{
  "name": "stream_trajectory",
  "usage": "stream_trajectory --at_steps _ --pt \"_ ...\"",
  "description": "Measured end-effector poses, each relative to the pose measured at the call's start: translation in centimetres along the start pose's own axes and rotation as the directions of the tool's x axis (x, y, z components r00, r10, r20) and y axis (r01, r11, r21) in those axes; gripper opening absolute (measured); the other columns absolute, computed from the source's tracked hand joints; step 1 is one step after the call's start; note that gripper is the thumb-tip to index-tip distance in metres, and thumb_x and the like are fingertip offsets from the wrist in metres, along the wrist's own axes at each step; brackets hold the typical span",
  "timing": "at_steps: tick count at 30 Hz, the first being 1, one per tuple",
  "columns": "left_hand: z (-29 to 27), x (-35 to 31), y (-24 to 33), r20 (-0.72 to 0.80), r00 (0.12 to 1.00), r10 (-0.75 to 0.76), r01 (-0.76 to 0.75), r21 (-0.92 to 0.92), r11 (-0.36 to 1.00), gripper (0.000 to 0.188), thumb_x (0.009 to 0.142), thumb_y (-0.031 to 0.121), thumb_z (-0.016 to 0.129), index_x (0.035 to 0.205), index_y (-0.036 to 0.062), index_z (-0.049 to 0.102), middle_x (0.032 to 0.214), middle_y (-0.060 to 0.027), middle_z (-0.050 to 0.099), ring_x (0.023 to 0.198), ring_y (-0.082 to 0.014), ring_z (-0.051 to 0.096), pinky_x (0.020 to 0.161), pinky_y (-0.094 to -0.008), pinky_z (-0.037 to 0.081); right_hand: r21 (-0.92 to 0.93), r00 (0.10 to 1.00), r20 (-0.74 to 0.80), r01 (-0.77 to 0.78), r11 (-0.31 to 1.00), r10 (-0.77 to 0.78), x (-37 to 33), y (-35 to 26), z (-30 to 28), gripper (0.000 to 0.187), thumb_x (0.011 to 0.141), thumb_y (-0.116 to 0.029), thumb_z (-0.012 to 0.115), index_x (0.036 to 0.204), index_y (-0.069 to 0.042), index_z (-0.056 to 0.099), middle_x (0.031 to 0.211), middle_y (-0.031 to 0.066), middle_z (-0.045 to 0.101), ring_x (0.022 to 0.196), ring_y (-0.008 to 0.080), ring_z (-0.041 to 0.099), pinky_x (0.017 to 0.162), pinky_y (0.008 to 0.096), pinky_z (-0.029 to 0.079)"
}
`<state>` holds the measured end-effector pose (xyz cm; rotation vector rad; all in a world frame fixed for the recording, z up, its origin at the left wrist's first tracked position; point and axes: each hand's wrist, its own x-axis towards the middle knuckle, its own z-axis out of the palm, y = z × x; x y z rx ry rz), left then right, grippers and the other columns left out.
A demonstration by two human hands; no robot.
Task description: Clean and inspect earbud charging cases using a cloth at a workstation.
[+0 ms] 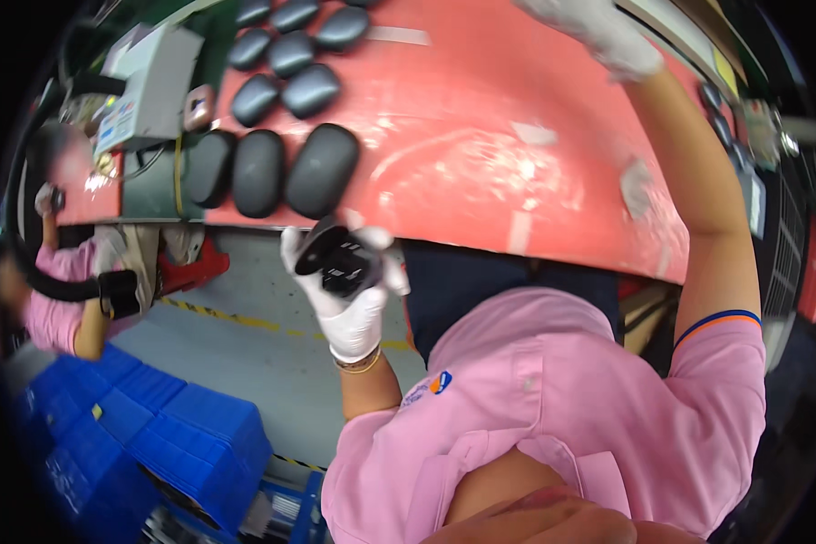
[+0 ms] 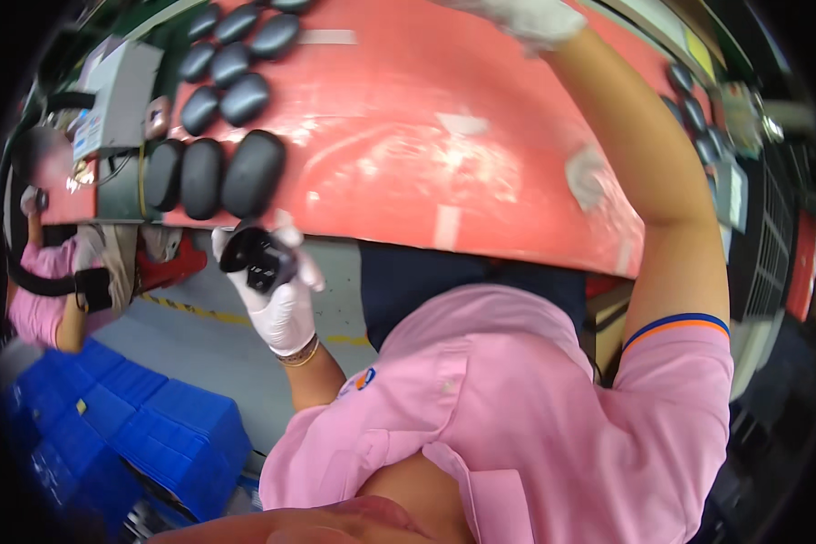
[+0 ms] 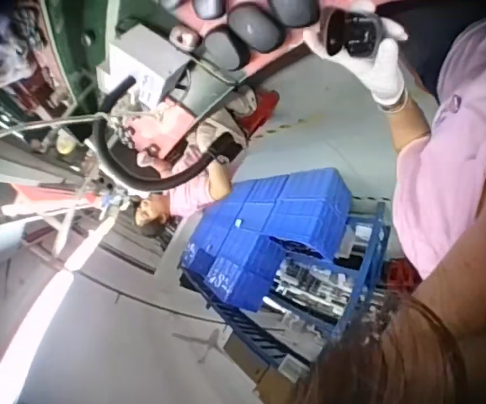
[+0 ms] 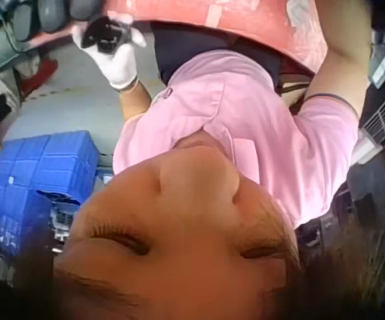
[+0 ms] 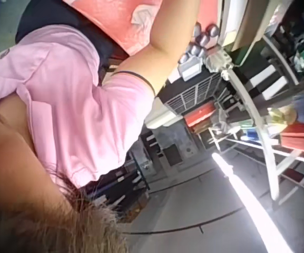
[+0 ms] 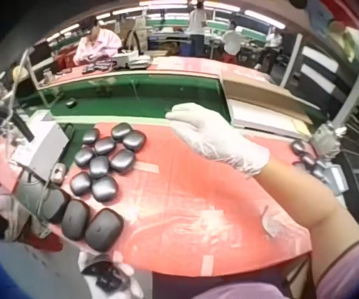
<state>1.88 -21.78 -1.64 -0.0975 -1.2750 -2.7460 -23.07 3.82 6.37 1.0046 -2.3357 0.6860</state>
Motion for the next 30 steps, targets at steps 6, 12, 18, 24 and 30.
stream_trajectory --at_steps 6,12,18,24,30 --pt "8.5 1.6 -4.5 0.358 0.800 -0.482 0.514 0.006 0.858 0.079 0.080 -0.004 0.062 0.141 0.0208 0.017 0.111 -0.0243 0.055 0.073 -0.0207 0.061 0.063 -0.0310 0.052 -0.090 0.802 0.298 -0.516 0.852 0.518 -17.2 -4.3 -13.6 0.024 0.087 -0.014 0.061 0.110 -0.007 0.064 0.119 0.0119 0.058 0.108 0.0295 0.055 0.092 0.0346 0.045" --pt "12.6 1.7 -8.1 0.346 0.610 -0.713 0.727 0.113 0.677 0.058 0.082 0.003 0.064 0.131 0.0054 0.031 0.100 -0.0186 0.061 0.072 -0.0155 0.060 0.063 -0.0280 0.051 -0.053 0.896 0.359 -0.258 0.965 0.260 -22.8 -7.8 -14.0 0.032 0.078 -0.007 0.066 0.110 -0.009 0.064 0.122 0.0099 0.056 0.114 0.0291 0.053 0.095 0.0396 0.042" --pt "13.3 2.4 -8.2 0.269 0.557 -0.786 0.770 0.188 0.610 0.056 0.082 -0.001 0.063 0.129 0.0060 0.033 0.098 -0.0163 0.061 0.068 -0.0143 0.057 0.062 -0.0274 0.050 -0.064 0.916 0.383 -0.101 0.993 0.118 -24.2 -5.5 -12.3 0.041 0.076 -0.003 0.062 0.116 -0.011 0.060 0.103 0.0084 0.057 0.090 0.0282 0.055 0.080 0.0373 0.045" --pt "14.2 2.6 -7.8 0.207 0.526 -0.825 0.774 0.287 0.565 0.059 0.082 0.002 0.065 0.131 0.0054 0.034 0.091 -0.0129 0.062 0.061 -0.0116 0.054 0.057 -0.0248 0.045 -0.086 0.931 0.362 0.086 0.993 -0.049 -21.1 -5.4 -11.7 0.044 0.074 -0.006 0.060 0.118 -0.011 0.057 0.085 0.0057 0.052 0.079 0.0242 0.053 0.077 0.0344 0.045" --pt "14.2 3.0 -7.8 0.179 0.488 -0.854 0.786 0.335 0.519 0.063 0.081 0.004 0.067 0.133 0.0038 0.032 0.085 -0.0115 0.063 0.059 -0.0113 0.053 0.057 -0.0247 0.044 -0.046 0.762 0.519 0.478 0.877 -0.388 -16.7 -6.2 -8.4 0.020 0.074 -0.018 0.055 0.092 -0.009 0.059 0.084 0.0018 0.052 0.081 0.0179 0.053 0.076 0.0305 0.042"
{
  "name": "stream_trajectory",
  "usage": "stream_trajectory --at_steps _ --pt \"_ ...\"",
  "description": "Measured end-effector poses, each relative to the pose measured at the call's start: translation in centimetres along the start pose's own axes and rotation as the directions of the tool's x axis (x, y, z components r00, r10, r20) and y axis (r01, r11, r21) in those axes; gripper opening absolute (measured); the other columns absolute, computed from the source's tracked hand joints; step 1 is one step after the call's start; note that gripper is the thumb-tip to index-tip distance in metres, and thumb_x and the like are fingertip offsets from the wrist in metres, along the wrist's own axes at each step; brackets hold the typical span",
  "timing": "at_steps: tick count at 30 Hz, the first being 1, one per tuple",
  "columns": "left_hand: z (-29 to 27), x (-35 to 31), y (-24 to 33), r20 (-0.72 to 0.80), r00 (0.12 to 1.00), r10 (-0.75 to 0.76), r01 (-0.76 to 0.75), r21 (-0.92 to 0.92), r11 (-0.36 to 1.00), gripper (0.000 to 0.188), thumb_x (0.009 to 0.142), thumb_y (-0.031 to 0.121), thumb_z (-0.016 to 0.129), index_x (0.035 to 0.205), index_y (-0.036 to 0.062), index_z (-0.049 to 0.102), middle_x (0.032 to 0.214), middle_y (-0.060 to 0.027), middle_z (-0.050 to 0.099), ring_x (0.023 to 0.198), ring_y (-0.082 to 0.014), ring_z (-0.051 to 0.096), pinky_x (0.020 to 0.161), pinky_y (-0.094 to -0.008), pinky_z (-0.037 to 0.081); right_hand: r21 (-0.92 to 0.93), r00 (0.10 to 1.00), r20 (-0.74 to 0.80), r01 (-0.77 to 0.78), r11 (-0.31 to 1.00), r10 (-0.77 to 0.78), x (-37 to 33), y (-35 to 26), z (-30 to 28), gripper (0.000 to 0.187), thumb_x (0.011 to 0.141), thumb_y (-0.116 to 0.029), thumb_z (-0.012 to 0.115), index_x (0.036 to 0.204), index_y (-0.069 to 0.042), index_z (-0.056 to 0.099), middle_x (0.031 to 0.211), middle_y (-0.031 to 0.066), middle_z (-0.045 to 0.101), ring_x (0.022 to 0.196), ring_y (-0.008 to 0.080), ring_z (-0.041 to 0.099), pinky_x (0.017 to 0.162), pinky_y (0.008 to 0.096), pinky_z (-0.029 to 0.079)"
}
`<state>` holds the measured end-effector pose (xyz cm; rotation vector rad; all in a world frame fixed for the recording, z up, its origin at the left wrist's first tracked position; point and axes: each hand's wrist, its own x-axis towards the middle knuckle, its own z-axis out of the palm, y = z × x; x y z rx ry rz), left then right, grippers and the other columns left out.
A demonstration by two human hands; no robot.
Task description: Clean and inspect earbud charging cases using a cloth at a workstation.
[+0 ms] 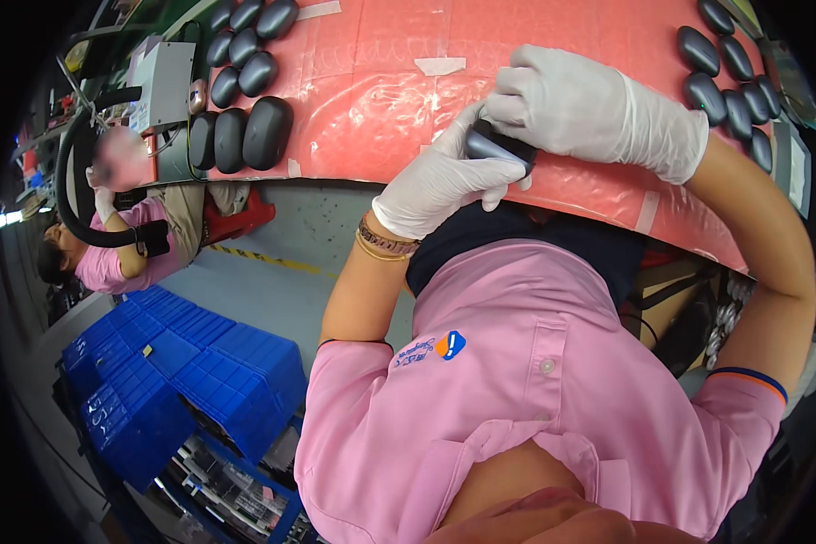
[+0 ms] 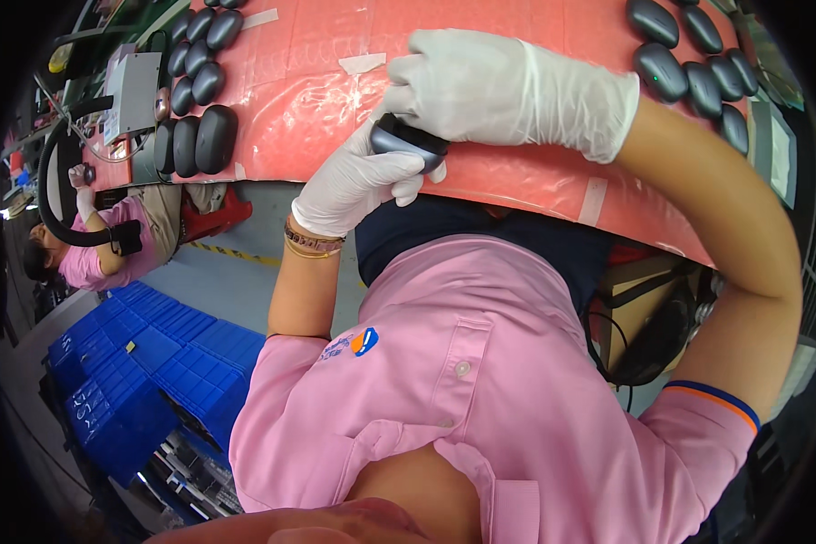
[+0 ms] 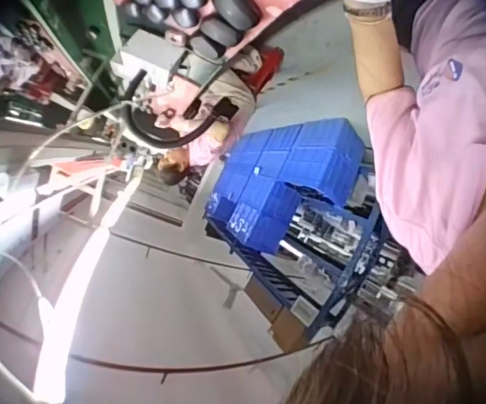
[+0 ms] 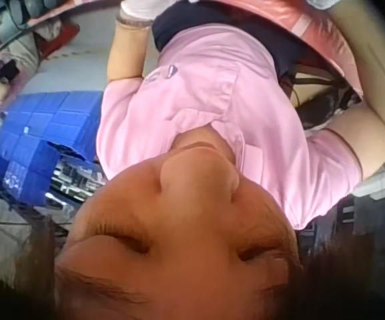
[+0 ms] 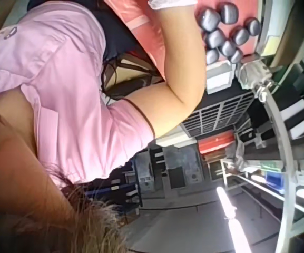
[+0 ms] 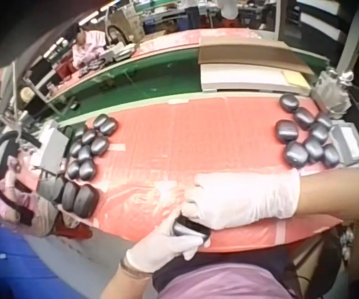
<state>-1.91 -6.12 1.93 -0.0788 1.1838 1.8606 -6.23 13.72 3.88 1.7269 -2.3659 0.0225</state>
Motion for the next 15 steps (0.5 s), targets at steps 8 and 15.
stream_trajectory --at_steps 8,15 --pt "-0.2 0.1 -0.1 0.009 1.000 0.016 -0.017 0.062 0.998 0.069 0.078 0.005 0.068 0.135 0.0018 0.029 0.084 -0.0114 0.063 0.057 -0.0107 0.053 0.055 -0.0242 0.043 -0.043 0.988 0.105 -0.110 0.993 0.114 -0.7 -0.8 -0.3 0.012 0.076 -0.020 0.055 0.085 -0.012 0.058 0.081 0.0015 0.052 0.081 0.0163 0.053 0.072 0.0296 0.042" --pt "1.0 -0.2 -0.1 -0.043 0.997 0.069 -0.059 0.203 0.977 0.068 0.075 0.001 0.069 0.132 0.0040 0.032 0.081 -0.0073 0.061 0.057 -0.0105 0.053 0.054 -0.0237 0.043 0.100 0.957 0.188 -0.242 0.965 0.221 -2.7 -2.7 -1.5 0.017 0.076 -0.017 0.057 0.092 -0.013 0.061 0.080 0.0037 0.053 0.078 0.0198 0.055 0.074 0.0312 0.043"
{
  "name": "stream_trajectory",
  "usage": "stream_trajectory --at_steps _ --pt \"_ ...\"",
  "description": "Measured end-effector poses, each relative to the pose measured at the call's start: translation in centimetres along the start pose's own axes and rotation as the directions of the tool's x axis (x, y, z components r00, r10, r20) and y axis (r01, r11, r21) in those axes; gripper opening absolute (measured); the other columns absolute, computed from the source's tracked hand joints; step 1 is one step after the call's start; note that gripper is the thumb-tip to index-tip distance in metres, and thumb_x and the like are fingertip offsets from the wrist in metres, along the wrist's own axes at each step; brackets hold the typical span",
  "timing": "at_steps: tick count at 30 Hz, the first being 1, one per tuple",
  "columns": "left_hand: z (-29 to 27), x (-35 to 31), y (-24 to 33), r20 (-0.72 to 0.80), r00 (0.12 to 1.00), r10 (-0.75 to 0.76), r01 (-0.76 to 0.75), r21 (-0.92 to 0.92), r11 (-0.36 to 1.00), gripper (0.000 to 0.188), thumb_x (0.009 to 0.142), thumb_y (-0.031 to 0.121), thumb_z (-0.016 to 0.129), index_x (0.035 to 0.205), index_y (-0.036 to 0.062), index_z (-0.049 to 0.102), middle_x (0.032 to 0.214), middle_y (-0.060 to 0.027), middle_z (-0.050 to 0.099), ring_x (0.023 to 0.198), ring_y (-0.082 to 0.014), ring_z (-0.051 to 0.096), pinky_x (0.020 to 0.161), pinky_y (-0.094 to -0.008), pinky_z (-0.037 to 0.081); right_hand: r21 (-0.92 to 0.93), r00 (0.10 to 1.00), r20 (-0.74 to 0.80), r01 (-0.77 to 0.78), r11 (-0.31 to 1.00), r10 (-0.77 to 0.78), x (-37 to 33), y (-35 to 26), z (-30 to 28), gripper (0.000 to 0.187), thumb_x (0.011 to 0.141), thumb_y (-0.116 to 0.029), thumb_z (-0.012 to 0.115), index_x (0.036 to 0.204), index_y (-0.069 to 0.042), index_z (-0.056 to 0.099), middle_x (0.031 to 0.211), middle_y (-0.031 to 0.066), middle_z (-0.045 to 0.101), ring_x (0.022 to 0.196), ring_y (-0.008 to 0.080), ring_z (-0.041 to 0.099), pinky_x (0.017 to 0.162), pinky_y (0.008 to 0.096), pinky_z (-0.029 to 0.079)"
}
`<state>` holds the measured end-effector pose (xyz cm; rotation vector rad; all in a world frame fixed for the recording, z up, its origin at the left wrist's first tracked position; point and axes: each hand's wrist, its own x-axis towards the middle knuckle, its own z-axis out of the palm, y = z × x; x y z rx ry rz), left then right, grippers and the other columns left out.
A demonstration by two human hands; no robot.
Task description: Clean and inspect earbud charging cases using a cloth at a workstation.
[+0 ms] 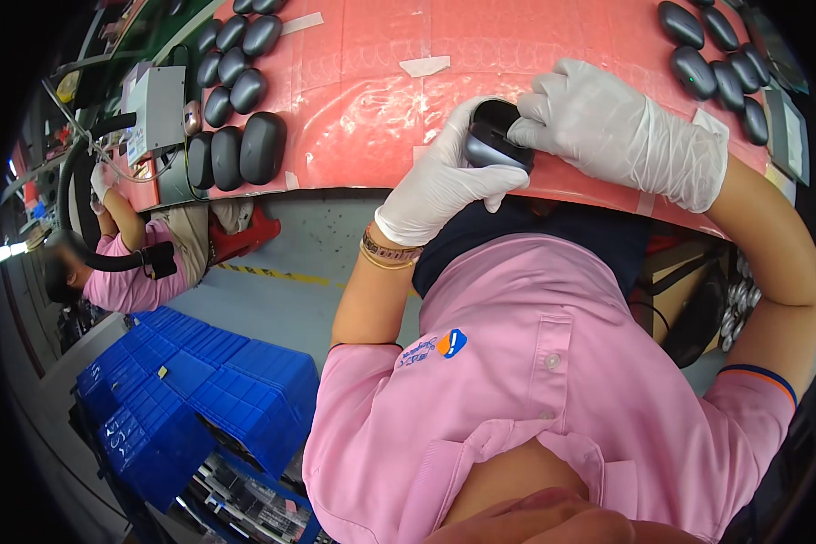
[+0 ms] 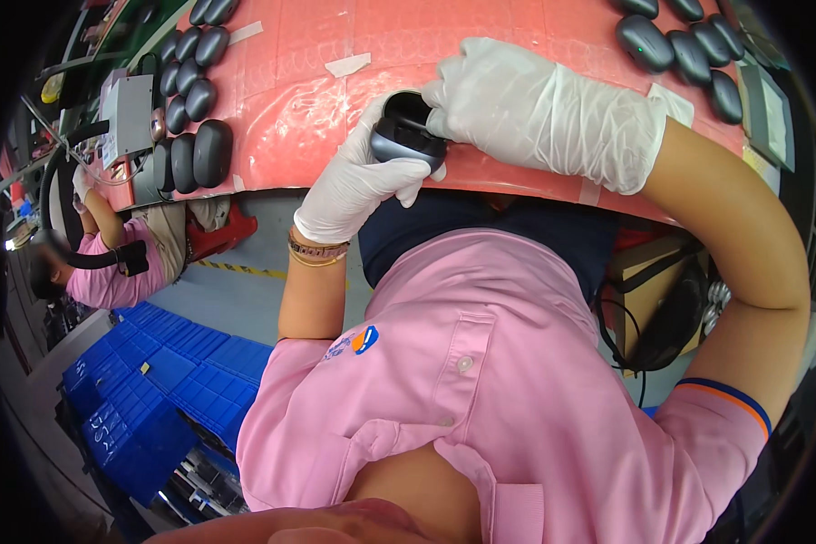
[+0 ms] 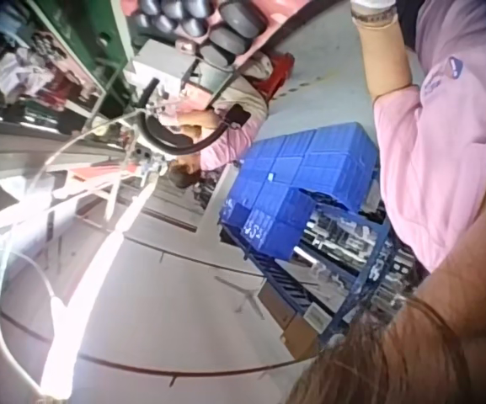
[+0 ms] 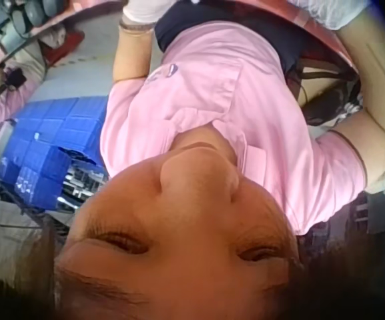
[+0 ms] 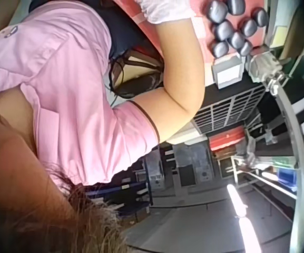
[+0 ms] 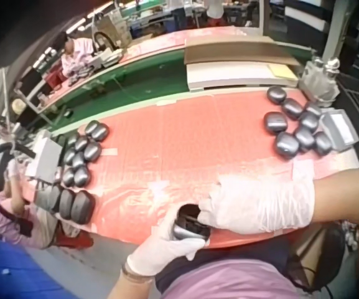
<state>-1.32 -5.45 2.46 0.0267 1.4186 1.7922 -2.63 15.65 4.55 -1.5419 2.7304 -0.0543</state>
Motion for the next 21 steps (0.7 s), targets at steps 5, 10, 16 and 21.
stream_trajectory --at_steps 5,10,16,21 --pt "0.8 -0.4 -0.6 -0.007 0.997 0.080 -0.080 0.021 0.997 0.072 0.073 -0.004 0.070 0.132 0.0069 0.029 0.095 -0.0098 0.058 0.069 -0.0118 0.056 0.060 -0.0262 0.048 0.162 0.984 -0.104 -0.128 0.979 0.146 -1.7 -1.1 0.3 0.026 0.072 -0.008 0.060 0.097 -0.011 0.064 0.080 0.0048 0.053 0.078 0.0228 0.055 0.074 0.0335 0.043" --pt "1.5 -0.7 -2.1 -0.001 0.920 0.392 -0.392 -0.020 0.920 0.081 0.074 -0.007 0.068 0.134 0.0102 0.016 0.117 -0.0132 0.049 0.104 -0.0183 0.054 0.087 -0.0327 0.050 0.505 0.866 -0.268 -0.248 0.827 0.423 -4.1 -2.7 -1.1 0.034 0.072 0.005 0.058 0.103 -0.007 0.066 0.081 0.0063 0.059 0.075 0.0214 0.057 0.071 0.0311 0.045" --pt "0.7 1.4 -3.4 0.135 0.774 0.619 -0.626 0.317 0.713 0.084 0.078 -0.013 0.057 0.140 0.0125 0.005 0.126 -0.0160 0.043 0.105 -0.0210 0.053 0.088 -0.0330 0.046 0.789 0.652 -0.319 -0.220 0.574 0.687 -2.3 -6.5 0.6 0.035 0.080 0.006 0.056 0.114 -0.004 0.062 0.085 0.0089 0.061 0.075 0.0199 0.057 0.068 0.0295 0.044" --pt "0.8 1.7 -4.1 0.157 0.740 0.654 -0.653 0.400 0.643 0.078 0.075 -0.019 0.046 0.138 0.0068 0.008 0.122 -0.0141 0.041 0.110 -0.0199 0.047 0.093 -0.0325 0.041 0.339 0.748 -0.398 -0.419 0.842 0.532 0.5 -7.3 0.5 0.044 0.070 -0.002 0.063 0.113 -0.010 0.061 0.079 0.0052 0.049 0.072 0.0237 0.050 0.070 0.0357 0.041"
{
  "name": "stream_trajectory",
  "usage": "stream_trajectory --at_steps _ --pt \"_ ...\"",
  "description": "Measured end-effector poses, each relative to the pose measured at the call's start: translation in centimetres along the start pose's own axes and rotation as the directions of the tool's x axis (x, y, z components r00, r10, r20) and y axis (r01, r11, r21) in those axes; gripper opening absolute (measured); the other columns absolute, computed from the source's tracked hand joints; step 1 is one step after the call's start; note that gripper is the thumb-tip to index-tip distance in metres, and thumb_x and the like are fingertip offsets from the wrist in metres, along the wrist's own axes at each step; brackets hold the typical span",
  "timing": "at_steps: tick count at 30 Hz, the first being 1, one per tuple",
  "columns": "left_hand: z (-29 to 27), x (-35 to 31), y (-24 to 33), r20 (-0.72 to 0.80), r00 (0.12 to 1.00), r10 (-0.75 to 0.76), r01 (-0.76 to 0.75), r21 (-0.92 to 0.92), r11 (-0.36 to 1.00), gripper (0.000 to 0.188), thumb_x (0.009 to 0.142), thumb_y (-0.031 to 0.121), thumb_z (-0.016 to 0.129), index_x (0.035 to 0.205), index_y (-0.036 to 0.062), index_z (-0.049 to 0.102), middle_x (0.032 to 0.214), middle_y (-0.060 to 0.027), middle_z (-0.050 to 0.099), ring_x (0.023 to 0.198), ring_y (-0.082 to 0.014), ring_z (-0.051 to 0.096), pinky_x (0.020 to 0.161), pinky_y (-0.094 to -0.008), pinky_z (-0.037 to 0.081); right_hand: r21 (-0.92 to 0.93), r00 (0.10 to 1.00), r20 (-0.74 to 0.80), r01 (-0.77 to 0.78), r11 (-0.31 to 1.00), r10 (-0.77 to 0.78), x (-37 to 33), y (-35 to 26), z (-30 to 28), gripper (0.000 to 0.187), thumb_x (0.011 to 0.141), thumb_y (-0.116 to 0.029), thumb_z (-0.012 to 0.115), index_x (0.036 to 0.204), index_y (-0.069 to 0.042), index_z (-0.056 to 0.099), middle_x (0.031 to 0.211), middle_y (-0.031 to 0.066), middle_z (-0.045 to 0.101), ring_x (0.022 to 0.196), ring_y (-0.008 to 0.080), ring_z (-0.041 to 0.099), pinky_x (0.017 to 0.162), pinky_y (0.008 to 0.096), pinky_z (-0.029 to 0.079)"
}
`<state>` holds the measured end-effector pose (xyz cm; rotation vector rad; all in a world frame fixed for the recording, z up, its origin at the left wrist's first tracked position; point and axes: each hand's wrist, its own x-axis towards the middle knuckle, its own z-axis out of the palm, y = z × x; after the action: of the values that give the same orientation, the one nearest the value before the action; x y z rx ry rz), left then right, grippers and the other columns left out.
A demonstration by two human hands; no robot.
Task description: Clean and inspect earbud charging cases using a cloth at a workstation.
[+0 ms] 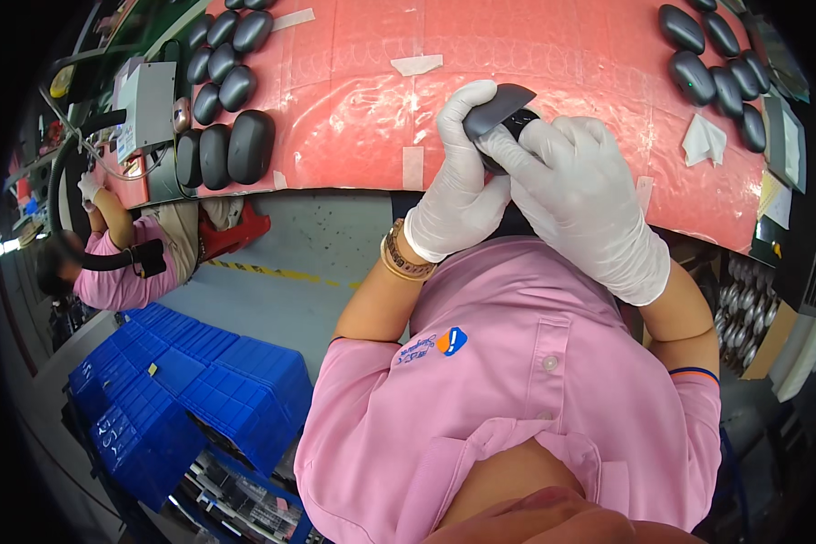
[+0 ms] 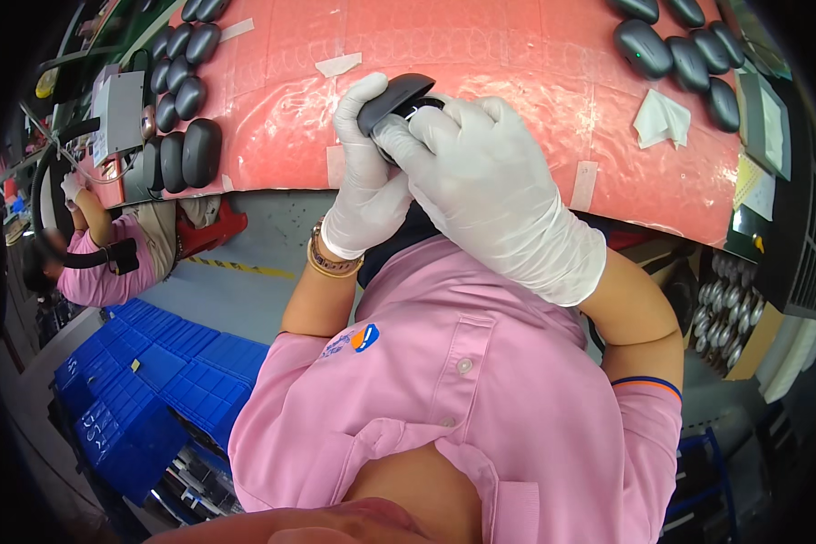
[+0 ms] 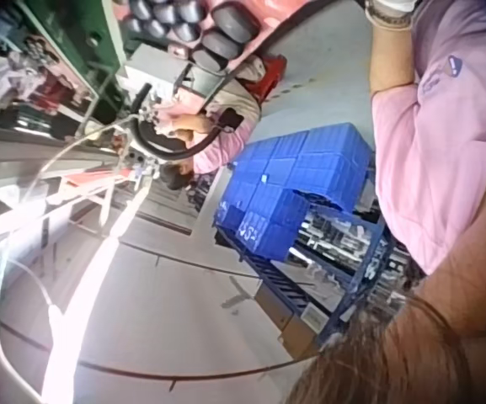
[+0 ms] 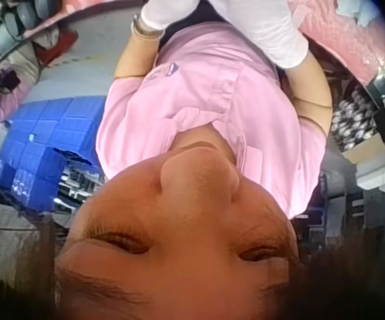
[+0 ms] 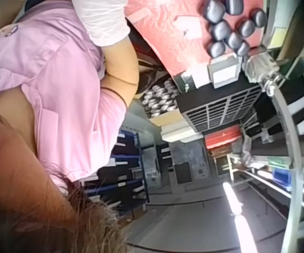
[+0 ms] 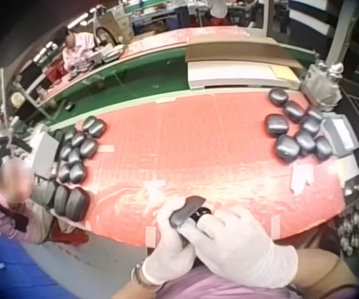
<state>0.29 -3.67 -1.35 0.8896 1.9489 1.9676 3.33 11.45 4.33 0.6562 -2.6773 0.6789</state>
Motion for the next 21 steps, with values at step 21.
stream_trajectory --at_steps 21 --pt "0.3 -0.2 -0.3 0.007 1.000 0.011 -0.010 -0.135 0.991 0.072 0.076 -0.023 0.037 0.135 0.0101 0.012 0.117 -0.0142 0.046 0.089 -0.0178 0.057 0.079 -0.0319 0.050 -0.052 0.996 0.066 -0.062 0.997 0.065 -1.0 2.1 -1.4 0.038 0.068 0.001 0.061 0.105 -0.009 0.063 0.075 0.0049 0.050 0.072 0.0233 0.050 0.071 0.0355 0.040"
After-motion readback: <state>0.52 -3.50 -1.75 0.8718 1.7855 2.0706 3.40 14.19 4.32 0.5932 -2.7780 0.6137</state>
